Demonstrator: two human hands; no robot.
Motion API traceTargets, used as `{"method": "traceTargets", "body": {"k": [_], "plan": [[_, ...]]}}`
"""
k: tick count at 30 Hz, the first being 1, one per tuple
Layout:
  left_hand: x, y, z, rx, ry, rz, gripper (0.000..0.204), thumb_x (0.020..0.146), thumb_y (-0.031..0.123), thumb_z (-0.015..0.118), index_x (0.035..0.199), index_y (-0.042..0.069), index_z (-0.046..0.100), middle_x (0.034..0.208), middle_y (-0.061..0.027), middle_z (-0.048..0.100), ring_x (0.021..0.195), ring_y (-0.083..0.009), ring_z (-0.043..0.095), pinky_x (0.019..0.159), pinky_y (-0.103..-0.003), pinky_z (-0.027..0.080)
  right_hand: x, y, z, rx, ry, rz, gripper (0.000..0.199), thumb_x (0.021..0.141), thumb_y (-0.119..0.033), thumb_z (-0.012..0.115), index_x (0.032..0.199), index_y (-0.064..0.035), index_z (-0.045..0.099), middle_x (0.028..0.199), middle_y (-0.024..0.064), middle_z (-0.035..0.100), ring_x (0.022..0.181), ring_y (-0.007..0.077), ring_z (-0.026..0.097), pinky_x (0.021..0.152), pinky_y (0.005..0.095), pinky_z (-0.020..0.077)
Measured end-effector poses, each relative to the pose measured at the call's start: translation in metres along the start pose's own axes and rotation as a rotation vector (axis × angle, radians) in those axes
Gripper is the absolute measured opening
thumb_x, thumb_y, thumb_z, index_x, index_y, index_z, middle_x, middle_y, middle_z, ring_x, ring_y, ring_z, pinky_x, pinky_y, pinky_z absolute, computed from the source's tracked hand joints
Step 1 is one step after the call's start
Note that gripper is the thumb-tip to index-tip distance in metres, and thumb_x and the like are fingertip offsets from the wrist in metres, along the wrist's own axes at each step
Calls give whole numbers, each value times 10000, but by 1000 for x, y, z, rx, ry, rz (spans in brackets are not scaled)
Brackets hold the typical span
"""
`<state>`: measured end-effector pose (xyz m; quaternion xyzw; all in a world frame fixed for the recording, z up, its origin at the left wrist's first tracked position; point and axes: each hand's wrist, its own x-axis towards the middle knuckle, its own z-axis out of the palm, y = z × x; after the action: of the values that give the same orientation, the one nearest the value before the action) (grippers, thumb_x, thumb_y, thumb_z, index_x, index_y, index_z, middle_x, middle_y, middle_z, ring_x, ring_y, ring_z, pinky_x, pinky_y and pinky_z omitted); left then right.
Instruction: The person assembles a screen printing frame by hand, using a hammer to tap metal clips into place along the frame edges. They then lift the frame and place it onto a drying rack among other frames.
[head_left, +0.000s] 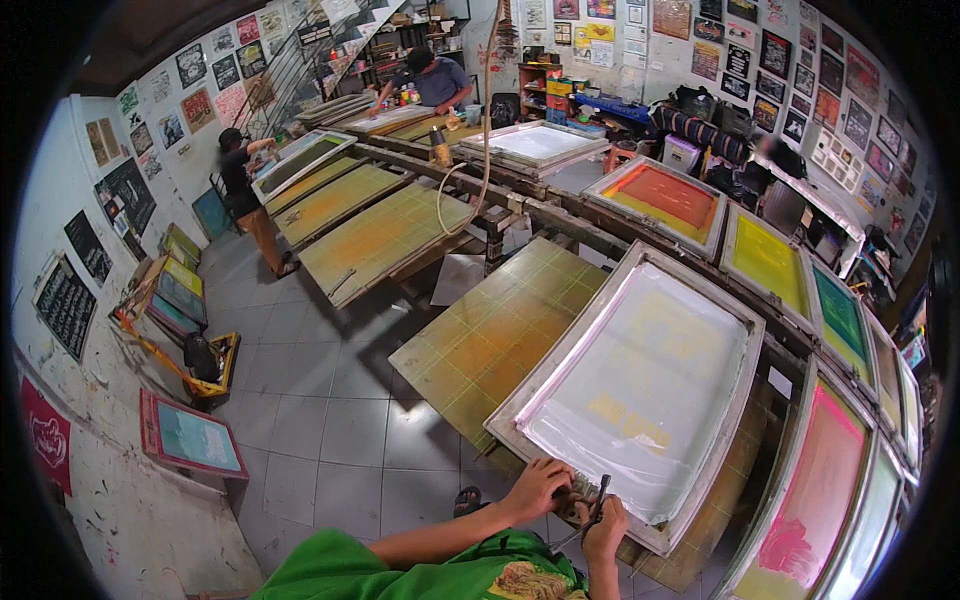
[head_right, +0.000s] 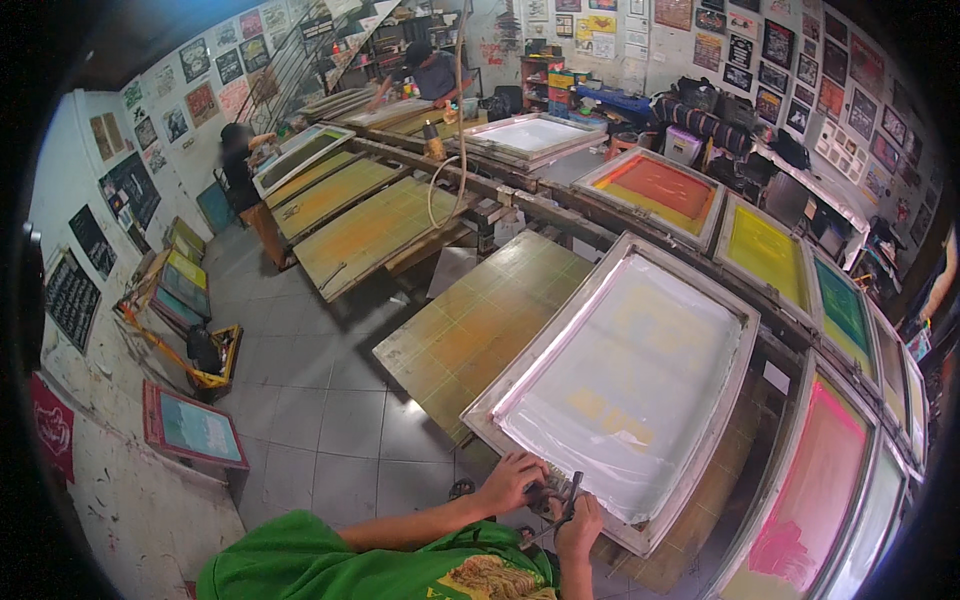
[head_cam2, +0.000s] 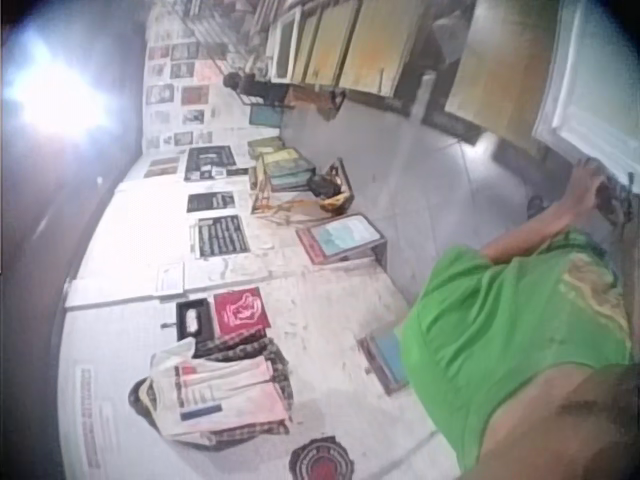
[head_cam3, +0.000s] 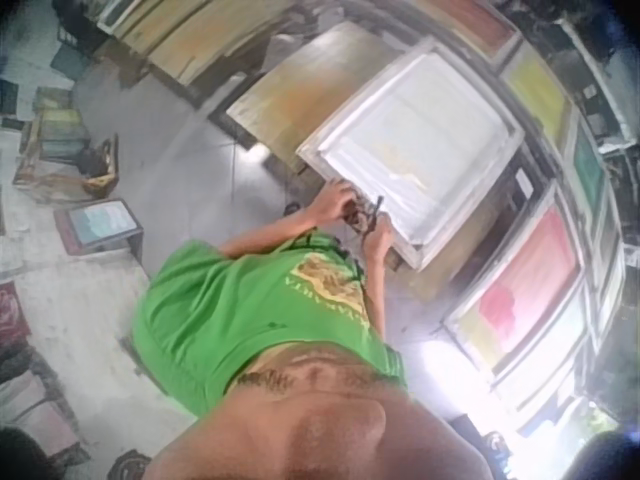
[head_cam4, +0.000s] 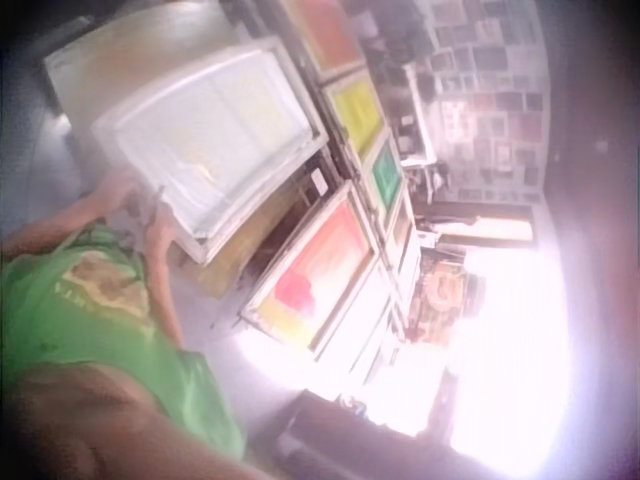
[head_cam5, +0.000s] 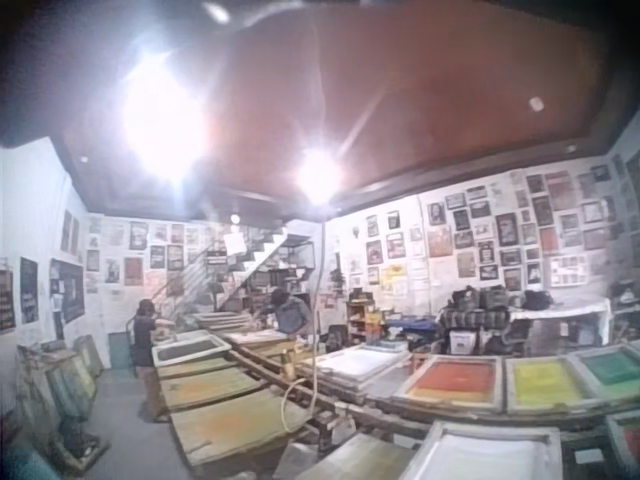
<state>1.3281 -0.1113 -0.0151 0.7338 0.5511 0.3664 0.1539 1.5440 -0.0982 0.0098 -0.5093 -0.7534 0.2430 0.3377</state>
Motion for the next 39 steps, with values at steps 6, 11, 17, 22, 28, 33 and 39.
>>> {"method": "traceTargets", "body": {"k": [6,11,17,22,28,33,39], "plan": [[4,21,-8,-4,93,58,313,892,244,857,1189,175,784,1315,-22,656,1273,-270,576,1038,-475,421,-1,-3,-11,145,-9,-19,248,788,-54,893,933,-2,699,892,154,665,811,361,656,736,446,521],[-6,10,-3,-5,64,91,284,875,217,873,1144,181,787,1302,-9,659,1274,-263,582,1037,-460,421,-1,-2,0,99,129,-84,252,791,-23,913,901,1,688,822,119,636,718,295,618,669,401,490],[-3,13,11,-23,167,-13,313,891,214,870,1178,183,747,1250,2,660,1211,-268,602,1039,-442,413,-4,-1,-2,190,94,-34,235,801,4,886,900,5,672,842,123,645,735,312,633,696,400,509],[1,29,3,6,157,23,388,888,225,872,1256,185,755,1282,-24,648,1234,-262,587,1043,-452,410,-3,0,0,103,147,-87,215,798,-3,878,908,-1,693,845,119,664,767,302,662,718,401,527],[-5,17,-3,36,92,123,313,875,208,876,1173,162,789,1300,-30,661,1241,-260,589,1037,-451,414,-6,10,3,151,109,-29,254,771,-46,912,907,-13,699,895,131,687,774,348,672,711,424,535],[-5,15,11,-33,158,-30,244,862,172,873,1080,143,767,1258,-19,692,1218,-271,612,1045,-445,418,-4,0,-4,92,128,-82,246,780,-50,908,944,-21,727,895,140,706,779,366,686,723,438,547],[0,27,12,66,177,-12,335,858,177,875,1181,171,786,1279,-29,688,1187,-265,623,1039,-442,428,-9,9,1,96,132,-71,261,775,-69,924,933,-12,724,917,160,716,810,383,698,738,436,563]]}}
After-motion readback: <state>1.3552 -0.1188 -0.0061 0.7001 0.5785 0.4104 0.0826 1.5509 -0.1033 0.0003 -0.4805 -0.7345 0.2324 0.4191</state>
